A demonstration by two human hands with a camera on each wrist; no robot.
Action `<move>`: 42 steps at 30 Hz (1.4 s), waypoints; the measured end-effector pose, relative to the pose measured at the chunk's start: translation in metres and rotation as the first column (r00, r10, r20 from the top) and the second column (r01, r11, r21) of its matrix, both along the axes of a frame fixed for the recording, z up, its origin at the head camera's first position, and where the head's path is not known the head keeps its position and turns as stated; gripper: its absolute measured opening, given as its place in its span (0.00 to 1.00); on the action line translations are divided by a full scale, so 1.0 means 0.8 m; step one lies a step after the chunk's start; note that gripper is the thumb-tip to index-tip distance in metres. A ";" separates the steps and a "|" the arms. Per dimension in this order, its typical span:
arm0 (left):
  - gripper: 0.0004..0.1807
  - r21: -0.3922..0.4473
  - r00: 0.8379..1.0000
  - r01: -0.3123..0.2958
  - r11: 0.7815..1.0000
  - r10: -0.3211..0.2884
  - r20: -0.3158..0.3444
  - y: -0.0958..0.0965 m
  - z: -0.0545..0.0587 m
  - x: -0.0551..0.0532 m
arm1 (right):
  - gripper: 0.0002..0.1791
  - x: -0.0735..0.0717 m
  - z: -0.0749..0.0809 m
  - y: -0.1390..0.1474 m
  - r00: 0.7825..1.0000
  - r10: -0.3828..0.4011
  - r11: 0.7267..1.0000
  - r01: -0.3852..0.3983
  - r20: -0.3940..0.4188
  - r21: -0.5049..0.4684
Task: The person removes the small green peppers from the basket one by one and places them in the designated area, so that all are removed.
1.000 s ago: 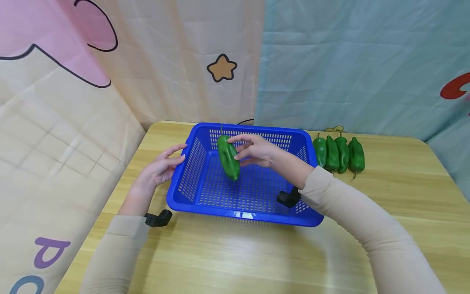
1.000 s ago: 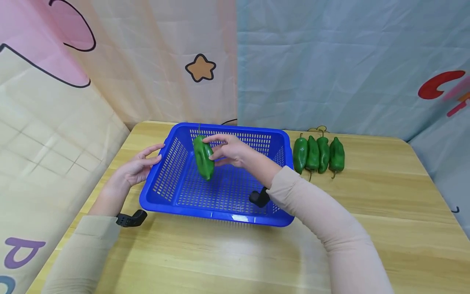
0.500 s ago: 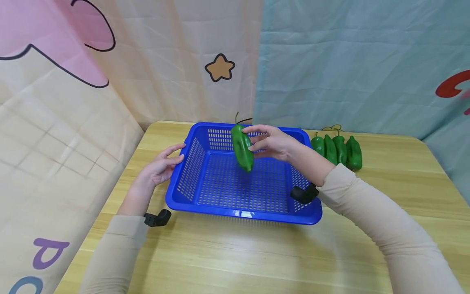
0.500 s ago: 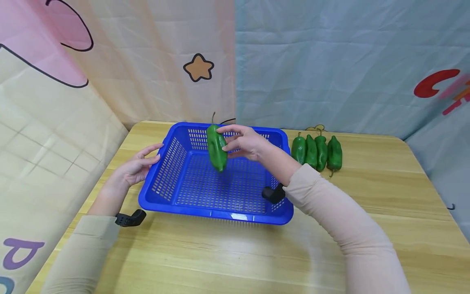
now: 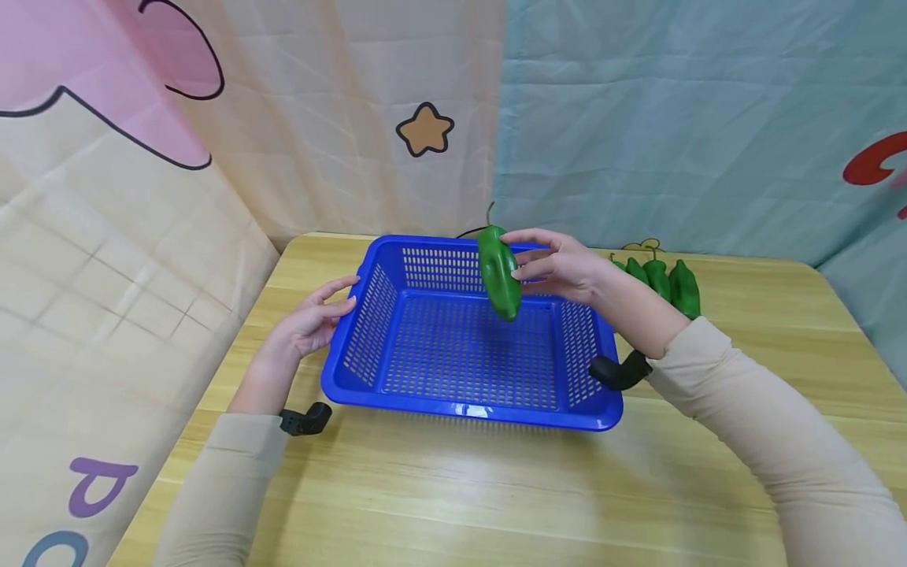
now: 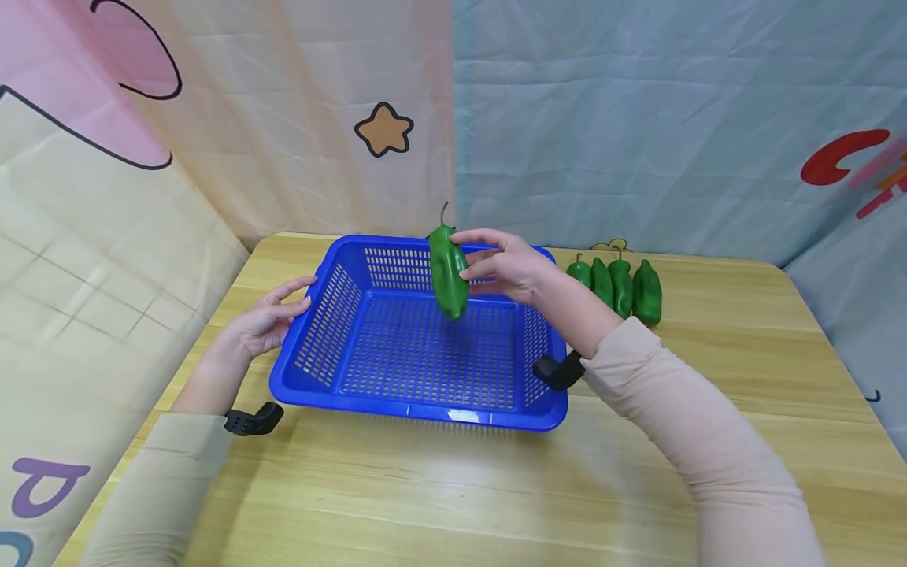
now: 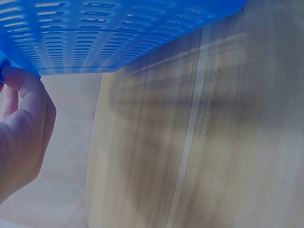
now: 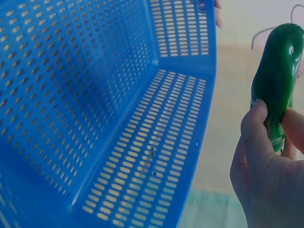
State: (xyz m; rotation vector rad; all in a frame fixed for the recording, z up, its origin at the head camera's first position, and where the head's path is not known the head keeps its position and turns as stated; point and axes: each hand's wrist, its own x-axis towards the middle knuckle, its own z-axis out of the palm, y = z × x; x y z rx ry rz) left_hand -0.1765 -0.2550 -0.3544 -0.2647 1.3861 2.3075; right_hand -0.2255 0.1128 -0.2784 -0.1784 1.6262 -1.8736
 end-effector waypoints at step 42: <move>0.15 0.066 1.000 0.020 0.998 -0.020 -0.011 -0.001 -0.004 0.001 | 0.25 0.006 -0.005 0.112 0.999 -0.004 0.983 0.010 0.033 -0.184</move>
